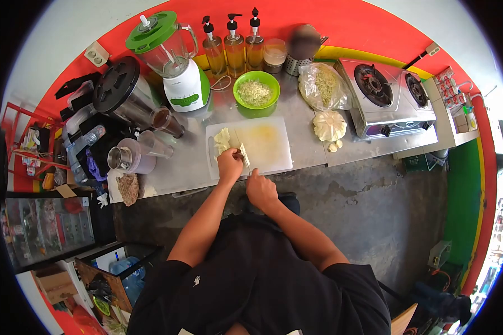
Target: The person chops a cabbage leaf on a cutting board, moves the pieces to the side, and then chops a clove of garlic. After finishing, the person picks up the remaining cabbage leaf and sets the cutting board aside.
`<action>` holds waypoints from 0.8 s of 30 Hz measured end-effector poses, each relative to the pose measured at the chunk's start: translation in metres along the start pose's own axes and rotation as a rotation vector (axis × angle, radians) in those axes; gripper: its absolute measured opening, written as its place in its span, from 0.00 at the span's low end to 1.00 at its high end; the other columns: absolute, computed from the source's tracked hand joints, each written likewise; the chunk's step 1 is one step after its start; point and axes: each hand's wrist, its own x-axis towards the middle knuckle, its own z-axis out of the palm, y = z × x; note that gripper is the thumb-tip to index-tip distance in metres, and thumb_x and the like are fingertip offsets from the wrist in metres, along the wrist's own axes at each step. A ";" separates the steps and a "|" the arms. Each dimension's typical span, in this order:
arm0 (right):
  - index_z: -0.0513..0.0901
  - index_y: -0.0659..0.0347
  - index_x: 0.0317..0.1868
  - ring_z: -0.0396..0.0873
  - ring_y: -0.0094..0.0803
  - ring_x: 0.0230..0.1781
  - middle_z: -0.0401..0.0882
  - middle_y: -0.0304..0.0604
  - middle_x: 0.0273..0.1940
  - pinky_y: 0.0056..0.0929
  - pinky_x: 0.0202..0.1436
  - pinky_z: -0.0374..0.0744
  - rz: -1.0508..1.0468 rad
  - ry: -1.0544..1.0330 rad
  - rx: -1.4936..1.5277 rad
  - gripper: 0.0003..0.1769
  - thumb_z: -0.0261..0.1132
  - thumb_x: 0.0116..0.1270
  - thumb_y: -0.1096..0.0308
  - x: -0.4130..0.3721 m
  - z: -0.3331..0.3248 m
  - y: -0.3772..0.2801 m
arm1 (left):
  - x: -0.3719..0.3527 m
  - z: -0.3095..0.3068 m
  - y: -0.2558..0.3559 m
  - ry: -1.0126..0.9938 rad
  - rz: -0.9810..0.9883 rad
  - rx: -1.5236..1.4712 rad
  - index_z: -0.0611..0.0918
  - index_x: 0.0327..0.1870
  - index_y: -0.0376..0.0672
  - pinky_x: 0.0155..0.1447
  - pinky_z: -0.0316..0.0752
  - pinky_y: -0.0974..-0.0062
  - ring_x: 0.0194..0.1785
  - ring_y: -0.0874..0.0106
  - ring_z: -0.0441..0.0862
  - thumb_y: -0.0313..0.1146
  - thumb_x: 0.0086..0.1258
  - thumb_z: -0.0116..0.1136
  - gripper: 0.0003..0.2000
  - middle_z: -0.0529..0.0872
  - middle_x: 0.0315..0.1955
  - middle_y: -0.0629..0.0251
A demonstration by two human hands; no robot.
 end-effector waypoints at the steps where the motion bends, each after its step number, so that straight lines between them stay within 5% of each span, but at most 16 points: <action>1: 0.71 0.68 0.45 0.86 0.59 0.30 0.85 0.62 0.30 0.53 0.34 0.85 0.008 -0.011 -0.004 0.16 0.55 0.77 0.59 0.001 0.000 -0.001 | 0.000 -0.001 0.000 -0.014 -0.014 -0.015 0.87 0.36 0.33 0.41 0.81 0.64 0.35 0.55 0.89 0.22 0.62 0.58 0.06 0.89 0.29 0.49; 5: 0.70 0.70 0.45 0.84 0.66 0.34 0.84 0.68 0.32 0.61 0.39 0.82 0.033 -0.055 0.083 0.16 0.55 0.77 0.61 0.002 0.000 -0.003 | 0.001 -0.001 -0.001 -0.034 -0.029 -0.035 0.86 0.35 0.32 0.41 0.81 0.62 0.36 0.51 0.88 0.21 0.61 0.57 0.06 0.88 0.29 0.47; 12: 0.70 0.70 0.46 0.85 0.66 0.36 0.84 0.68 0.34 0.60 0.41 0.83 0.092 -0.094 0.073 0.16 0.54 0.77 0.61 0.008 0.009 0.000 | 0.002 -0.002 -0.002 -0.100 -0.024 -0.018 0.86 0.38 0.32 0.40 0.81 0.67 0.34 0.58 0.89 0.20 0.61 0.58 0.07 0.89 0.28 0.49; 14: 0.70 0.69 0.46 0.88 0.58 0.36 0.86 0.63 0.34 0.50 0.39 0.87 0.088 -0.085 0.001 0.11 0.57 0.71 0.69 0.010 0.012 0.000 | 0.003 -0.004 -0.001 -0.103 -0.008 -0.007 0.86 0.39 0.32 0.40 0.80 0.67 0.34 0.58 0.89 0.20 0.60 0.58 0.08 0.89 0.28 0.50; 24: 0.69 0.71 0.47 0.89 0.54 0.36 0.87 0.61 0.35 0.45 0.38 0.88 0.114 -0.162 -0.071 0.12 0.60 0.67 0.75 0.017 0.013 -0.009 | 0.006 -0.004 -0.006 -0.159 -0.034 -0.022 0.85 0.40 0.32 0.40 0.80 0.68 0.34 0.62 0.89 0.18 0.60 0.58 0.09 0.90 0.29 0.52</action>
